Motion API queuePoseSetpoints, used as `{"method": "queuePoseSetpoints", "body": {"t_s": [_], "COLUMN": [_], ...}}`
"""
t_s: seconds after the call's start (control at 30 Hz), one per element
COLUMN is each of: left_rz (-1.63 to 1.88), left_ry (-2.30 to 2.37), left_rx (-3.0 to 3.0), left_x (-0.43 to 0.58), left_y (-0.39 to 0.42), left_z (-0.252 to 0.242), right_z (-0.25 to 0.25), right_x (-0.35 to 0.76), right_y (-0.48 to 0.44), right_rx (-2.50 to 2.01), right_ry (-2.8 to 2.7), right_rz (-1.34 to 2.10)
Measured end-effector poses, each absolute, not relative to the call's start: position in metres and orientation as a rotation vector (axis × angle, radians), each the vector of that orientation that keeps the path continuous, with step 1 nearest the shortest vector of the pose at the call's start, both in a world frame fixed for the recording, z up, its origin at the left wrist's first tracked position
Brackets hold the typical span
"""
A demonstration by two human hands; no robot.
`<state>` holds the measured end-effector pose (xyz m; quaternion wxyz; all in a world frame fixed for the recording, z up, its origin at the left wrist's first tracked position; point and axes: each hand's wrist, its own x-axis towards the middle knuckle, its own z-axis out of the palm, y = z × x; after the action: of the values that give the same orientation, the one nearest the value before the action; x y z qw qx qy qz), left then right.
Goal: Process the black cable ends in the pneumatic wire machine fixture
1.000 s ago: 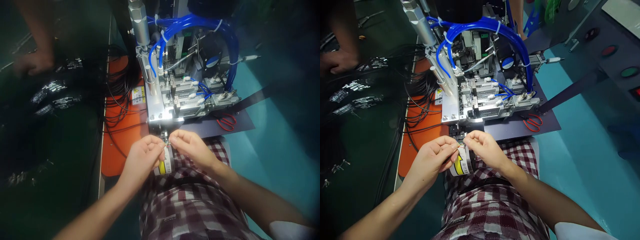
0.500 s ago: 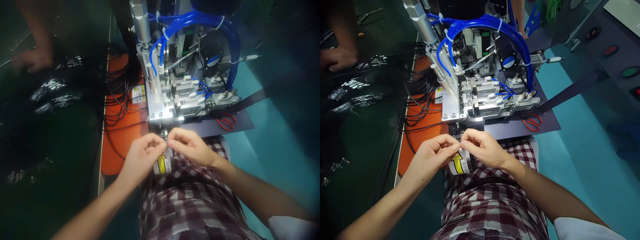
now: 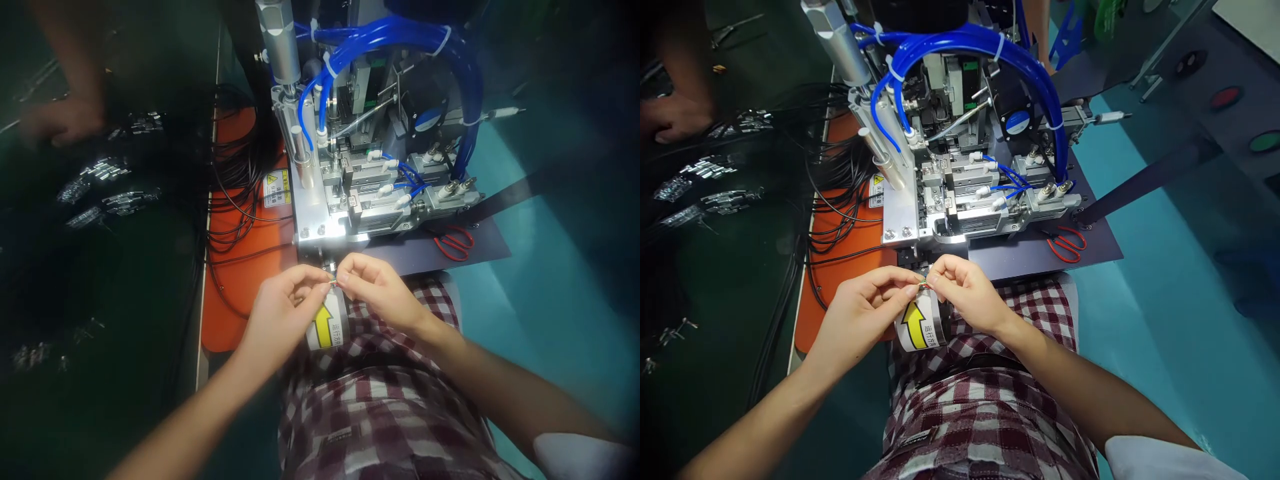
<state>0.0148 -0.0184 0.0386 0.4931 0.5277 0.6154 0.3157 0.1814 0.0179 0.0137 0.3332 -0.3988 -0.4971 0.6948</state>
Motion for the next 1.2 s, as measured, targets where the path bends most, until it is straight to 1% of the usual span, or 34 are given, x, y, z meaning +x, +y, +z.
{"method": "queuePoseSetpoints", "body": {"t_s": [0.13, 0.33, 0.6, 1.2], "left_rz": [0.825, 0.881, 0.853, 0.794], "left_ry": [1.609, 1.515, 1.458, 1.491], "left_rx": [1.68, 2.053, 2.109, 2.16], "left_x": [0.01, 0.004, 0.0, -0.001], "left_y": [-0.016, -0.009, -0.007, -0.009], "left_z": [0.028, 0.016, 0.004, 0.0], "right_z": [0.005, -0.01, -0.013, -0.018], "right_x": [0.184, 0.182, 0.177, 0.174], "right_y": [0.023, 0.026, 0.027, 0.024], "right_rx": [-1.131, -1.194, -1.224, -1.248], "right_ry": [-1.288, -1.258, -1.205, -1.253], "right_rz": [1.771, 1.741, 1.73, 1.647]}}
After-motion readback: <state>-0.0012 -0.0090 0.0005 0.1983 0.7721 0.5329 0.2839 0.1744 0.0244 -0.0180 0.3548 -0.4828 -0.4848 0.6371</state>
